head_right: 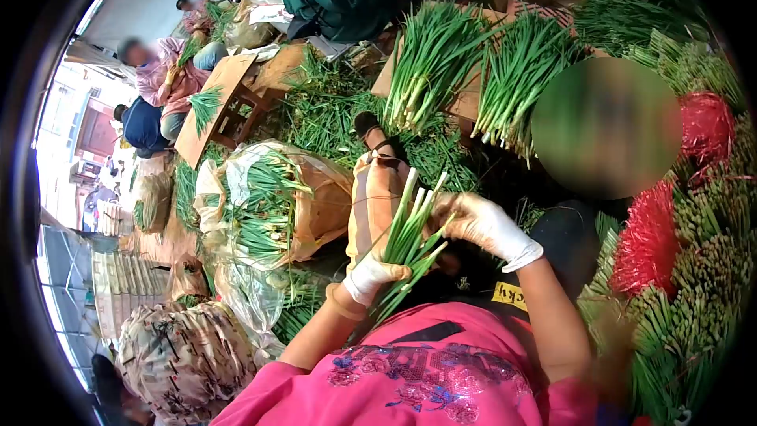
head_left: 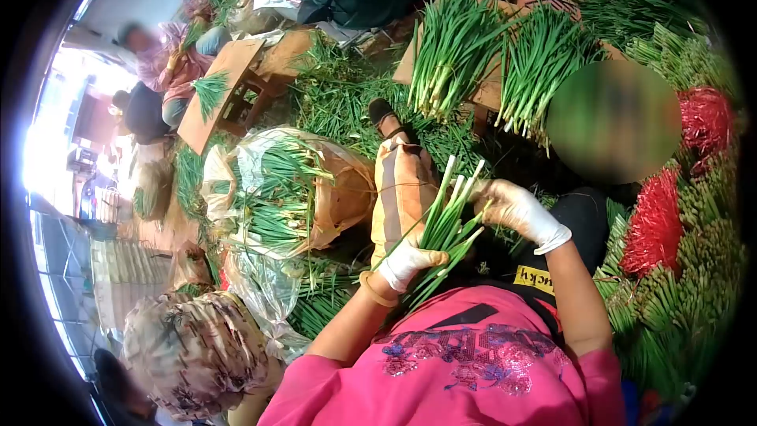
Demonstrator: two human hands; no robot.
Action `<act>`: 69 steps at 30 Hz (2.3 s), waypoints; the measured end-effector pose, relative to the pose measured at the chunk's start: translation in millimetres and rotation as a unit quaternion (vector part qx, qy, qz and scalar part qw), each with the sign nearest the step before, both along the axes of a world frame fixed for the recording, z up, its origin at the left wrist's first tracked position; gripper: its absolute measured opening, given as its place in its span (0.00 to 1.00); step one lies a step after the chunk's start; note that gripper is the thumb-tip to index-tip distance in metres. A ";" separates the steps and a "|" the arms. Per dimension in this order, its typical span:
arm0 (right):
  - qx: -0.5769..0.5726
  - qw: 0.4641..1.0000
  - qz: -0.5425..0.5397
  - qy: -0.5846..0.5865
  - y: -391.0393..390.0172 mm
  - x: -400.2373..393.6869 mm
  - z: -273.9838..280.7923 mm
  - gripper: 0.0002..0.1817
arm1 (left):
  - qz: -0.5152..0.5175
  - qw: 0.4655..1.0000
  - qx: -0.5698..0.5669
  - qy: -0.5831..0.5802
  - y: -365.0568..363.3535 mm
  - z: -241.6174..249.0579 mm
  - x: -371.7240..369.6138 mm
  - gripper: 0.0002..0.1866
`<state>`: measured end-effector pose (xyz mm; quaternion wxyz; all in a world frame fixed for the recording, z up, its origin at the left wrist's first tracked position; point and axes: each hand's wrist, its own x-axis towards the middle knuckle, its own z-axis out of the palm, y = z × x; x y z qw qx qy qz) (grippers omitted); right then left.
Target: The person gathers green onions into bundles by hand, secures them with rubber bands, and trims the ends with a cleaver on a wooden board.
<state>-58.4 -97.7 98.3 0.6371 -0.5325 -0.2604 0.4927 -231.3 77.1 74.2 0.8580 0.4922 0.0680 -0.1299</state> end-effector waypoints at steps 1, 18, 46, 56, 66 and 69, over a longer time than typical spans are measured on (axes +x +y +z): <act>-0.084 0.996 0.037 -0.005 -8.5 2.9 2.3 0.14 | 0.041 0.999 -0.024 -0.016 -1.3 0.0 -2.3 0.42; -0.035 0.908 -0.172 -0.380 77.4 -53.0 -137.7 0.33 | 0.208 0.975 -0.064 0.042 6.3 33.9 -15.9 0.34; 0.051 0.986 -0.159 0.008 -15.8 -13.9 -25.2 0.18 | 0.185 0.979 -0.019 0.077 -23.4 27.1 12.0 0.34; 0.041 0.956 -0.283 0.063 -13.6 -27.5 -25.8 0.19 | 0.092 0.989 -0.009 0.117 -23.7 20.9 17.1 0.19; 0.074 0.923 -0.352 0.134 -0.2 -25.2 -25.1 0.11 | 0.084 0.993 0.036 0.081 -34.3 15.8 28.1 0.27; -0.037 0.947 -0.320 -0.014 4.2 -23.3 -34.6 0.09 | 0.092 0.990 0.024 0.102 -35.6 15.3 28.1 0.26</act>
